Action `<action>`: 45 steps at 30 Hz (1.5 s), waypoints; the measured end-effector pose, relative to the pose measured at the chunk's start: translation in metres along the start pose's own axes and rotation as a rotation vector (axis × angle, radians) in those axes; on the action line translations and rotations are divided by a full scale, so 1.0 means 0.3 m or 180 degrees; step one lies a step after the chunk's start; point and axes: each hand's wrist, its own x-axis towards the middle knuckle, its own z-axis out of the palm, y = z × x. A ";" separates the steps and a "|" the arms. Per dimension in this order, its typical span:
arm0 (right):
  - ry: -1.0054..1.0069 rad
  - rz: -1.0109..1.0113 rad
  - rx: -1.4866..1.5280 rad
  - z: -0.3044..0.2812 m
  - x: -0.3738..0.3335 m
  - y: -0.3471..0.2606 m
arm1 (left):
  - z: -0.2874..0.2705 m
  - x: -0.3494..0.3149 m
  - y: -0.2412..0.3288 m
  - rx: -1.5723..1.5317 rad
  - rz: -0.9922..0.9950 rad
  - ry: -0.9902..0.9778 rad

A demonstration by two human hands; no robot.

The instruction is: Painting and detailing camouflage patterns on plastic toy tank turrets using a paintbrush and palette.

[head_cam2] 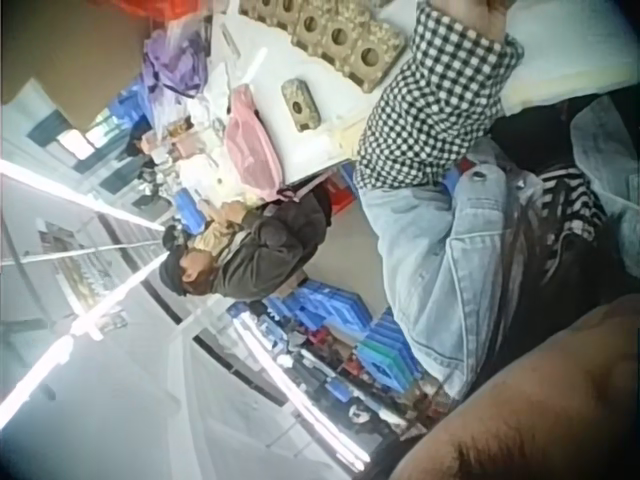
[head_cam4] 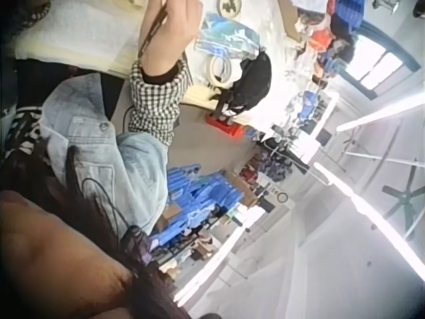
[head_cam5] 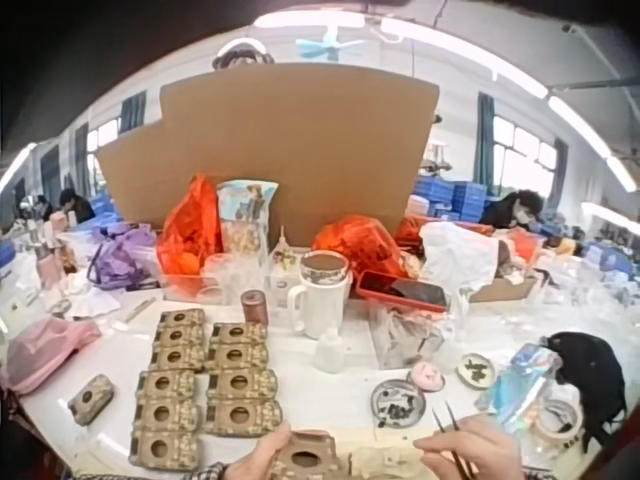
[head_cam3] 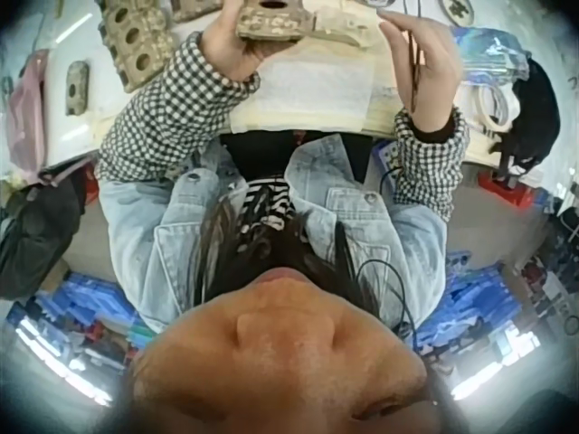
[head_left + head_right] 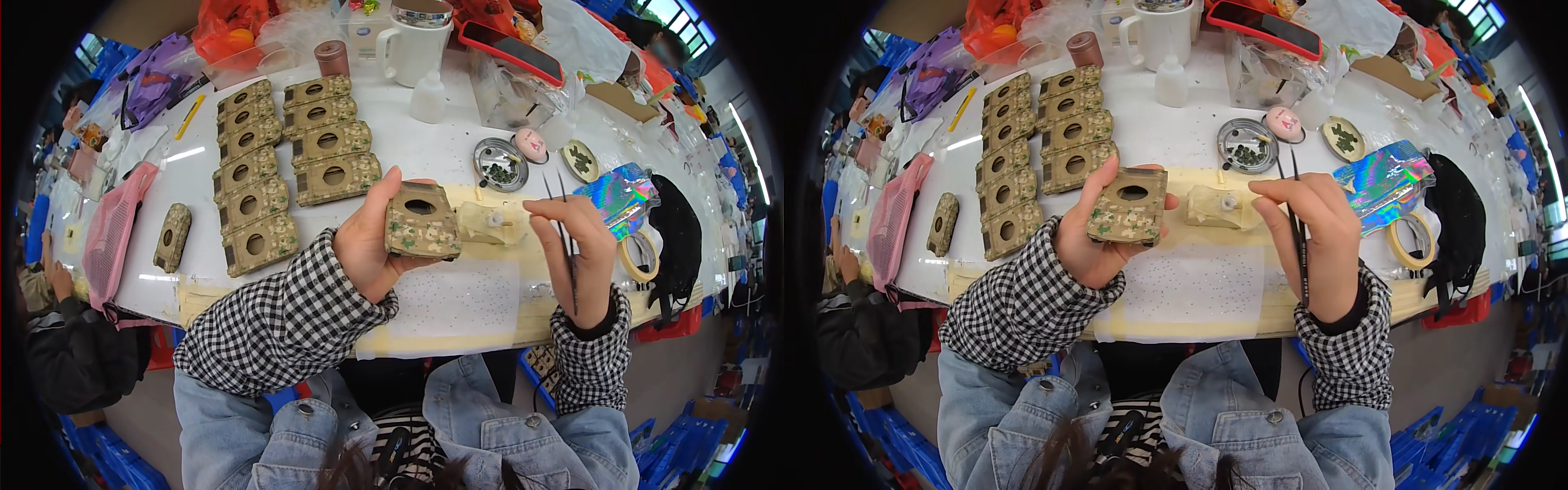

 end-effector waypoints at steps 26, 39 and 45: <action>0.0410 -0.0583 0.1213 0.036 0.062 -0.135 | 0.021 -0.006 -0.006 0.0136 0.0016 0.0045; 0.0276 -0.0209 0.1719 0.102 0.062 -0.127 | 0.019 -0.012 -0.008 0.0234 0.0058 -0.0118; 0.0295 -0.0191 0.1737 0.108 0.063 -0.128 | 0.020 -0.015 -0.007 0.0217 0.0065 -0.0081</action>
